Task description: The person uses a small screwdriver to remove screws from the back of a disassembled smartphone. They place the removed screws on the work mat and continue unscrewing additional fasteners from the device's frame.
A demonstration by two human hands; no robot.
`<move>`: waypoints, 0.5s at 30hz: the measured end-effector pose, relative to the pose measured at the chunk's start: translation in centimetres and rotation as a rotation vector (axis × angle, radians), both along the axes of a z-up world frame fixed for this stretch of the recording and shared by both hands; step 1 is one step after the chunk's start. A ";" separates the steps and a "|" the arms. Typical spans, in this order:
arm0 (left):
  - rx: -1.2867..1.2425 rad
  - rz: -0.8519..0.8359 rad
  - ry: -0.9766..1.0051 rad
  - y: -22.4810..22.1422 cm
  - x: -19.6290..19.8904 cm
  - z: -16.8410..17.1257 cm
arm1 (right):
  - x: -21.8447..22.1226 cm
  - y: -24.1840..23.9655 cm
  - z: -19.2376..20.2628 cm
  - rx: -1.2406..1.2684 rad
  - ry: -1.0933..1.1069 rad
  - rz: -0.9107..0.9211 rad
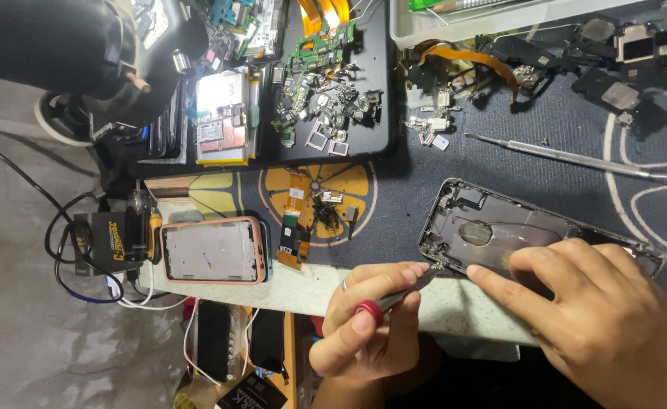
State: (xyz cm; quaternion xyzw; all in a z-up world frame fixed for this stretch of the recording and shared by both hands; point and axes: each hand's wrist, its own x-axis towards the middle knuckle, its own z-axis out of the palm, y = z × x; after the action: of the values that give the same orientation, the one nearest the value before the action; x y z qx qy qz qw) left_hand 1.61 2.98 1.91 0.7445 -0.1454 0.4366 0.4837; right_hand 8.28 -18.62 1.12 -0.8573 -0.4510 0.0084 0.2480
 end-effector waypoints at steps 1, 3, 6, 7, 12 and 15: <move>0.005 0.001 0.026 0.1 -0.2 0.1 | 0.0 0.0 0.0 -0.003 0.004 0.002; 0.015 0.000 0.077 0.0 -0.5 0.2 | 0.0 0.0 -0.1 -0.011 0.012 0.004; 0.039 0.028 0.028 -0.3 -0.7 0.0 | 0.0 -0.1 -0.2 0.018 -0.009 0.004; 0.031 0.045 0.024 -0.5 -0.7 -0.1 | 0.0 0.0 -0.2 0.015 0.000 -0.004; 0.025 0.080 0.061 -0.4 -1.0 -0.3 | -0.1 0.2 -0.1 0.017 0.001 -0.033; 0.048 0.096 0.064 -0.2 -1.0 -0.1 | 0.0 0.3 0.0 -0.041 0.002 -0.009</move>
State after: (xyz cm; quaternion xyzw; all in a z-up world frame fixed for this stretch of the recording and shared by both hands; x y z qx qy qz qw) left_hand 0.56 2.78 1.84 0.7756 -0.1046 0.4315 0.4487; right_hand 8.30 -18.33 1.11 -0.8642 -0.4469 0.0174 0.2307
